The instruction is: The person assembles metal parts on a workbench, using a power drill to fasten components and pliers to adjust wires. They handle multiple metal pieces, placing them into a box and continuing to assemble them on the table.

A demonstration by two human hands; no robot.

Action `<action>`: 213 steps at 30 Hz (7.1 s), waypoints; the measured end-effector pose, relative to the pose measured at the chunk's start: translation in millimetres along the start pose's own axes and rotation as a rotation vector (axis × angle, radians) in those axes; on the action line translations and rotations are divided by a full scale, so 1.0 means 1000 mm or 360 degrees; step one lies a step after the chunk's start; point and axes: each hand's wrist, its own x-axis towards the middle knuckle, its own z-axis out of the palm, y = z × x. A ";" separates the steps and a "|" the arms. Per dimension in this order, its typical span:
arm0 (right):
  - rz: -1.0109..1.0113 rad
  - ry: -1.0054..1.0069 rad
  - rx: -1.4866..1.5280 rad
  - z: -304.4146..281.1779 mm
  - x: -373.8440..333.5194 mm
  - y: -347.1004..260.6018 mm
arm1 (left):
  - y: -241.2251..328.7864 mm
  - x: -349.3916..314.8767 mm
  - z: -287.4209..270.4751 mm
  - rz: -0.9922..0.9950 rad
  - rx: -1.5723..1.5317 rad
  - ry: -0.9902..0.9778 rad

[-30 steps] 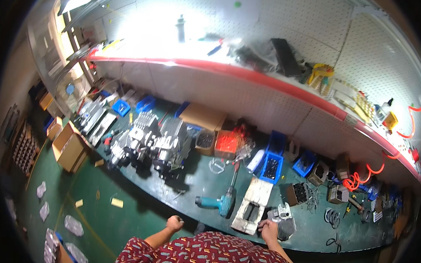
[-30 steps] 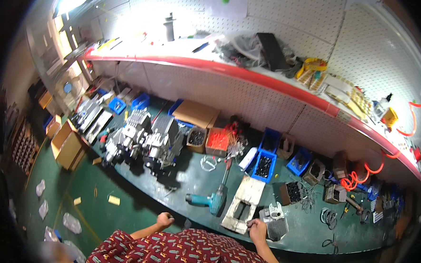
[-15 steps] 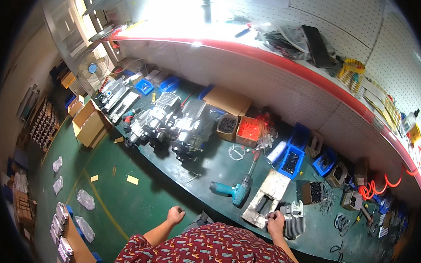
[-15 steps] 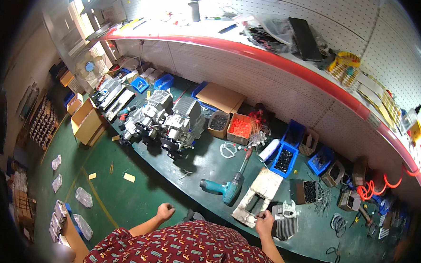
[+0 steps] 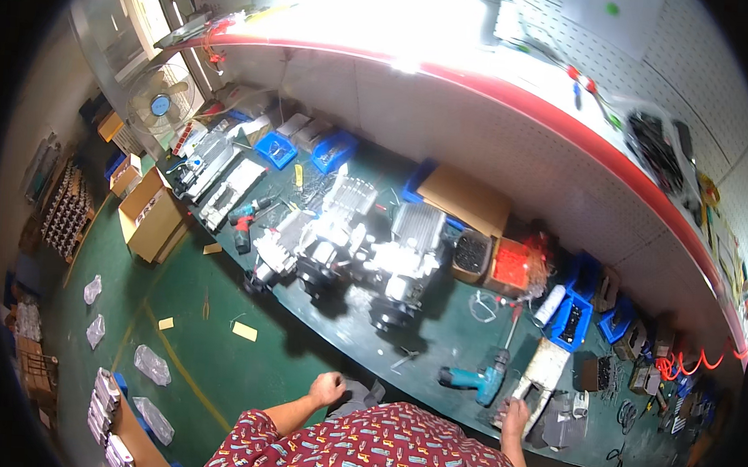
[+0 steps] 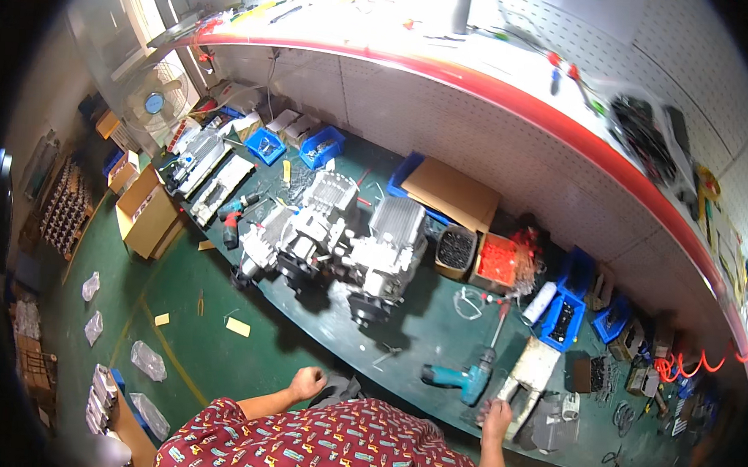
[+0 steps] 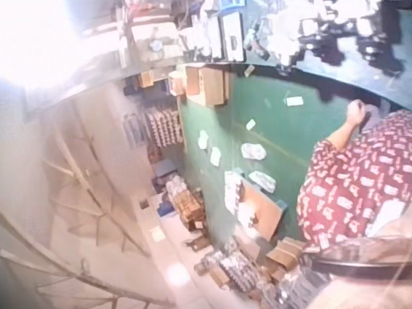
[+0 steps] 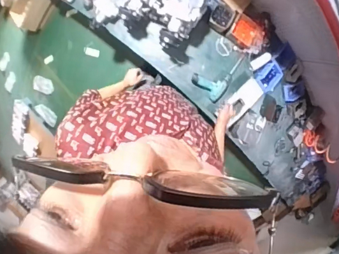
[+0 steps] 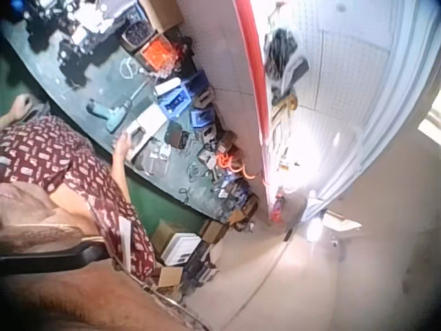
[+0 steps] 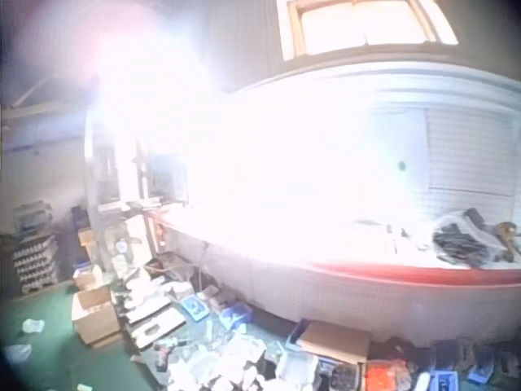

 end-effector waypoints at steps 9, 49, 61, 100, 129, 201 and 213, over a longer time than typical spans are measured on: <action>0.0015 0.0082 -0.0351 0.079 -0.076 0.024 | -0.158 0.061 -0.208 -0.0660 0.0480 -0.0908; 0.0384 0.0728 -0.0692 0.225 -0.260 0.065 | 0.072 0.653 -0.436 0.0661 -0.0946 0.0516; -0.0017 0.0744 -0.0759 0.222 -0.259 0.054 | 0.092 0.591 -0.447 0.0728 -0.2075 0.0031; 0.0439 0.1681 0.0311 -0.047 -0.366 0.320 | 0.460 -0.033 0.056 0.1725 -0.0700 -0.1044; 0.0554 0.1275 0.0151 -0.290 -0.205 0.270 | 0.571 -0.021 0.295 0.2033 0.0582 -0.0477; -0.0741 -0.0102 -0.1284 -0.295 0.064 0.004 | 0.606 -0.079 0.302 0.1530 0.1395 -0.0207; -0.0770 -0.0070 -0.1275 -0.295 0.063 0.004 | 0.625 -0.087 0.307 0.1389 0.1539 -0.0038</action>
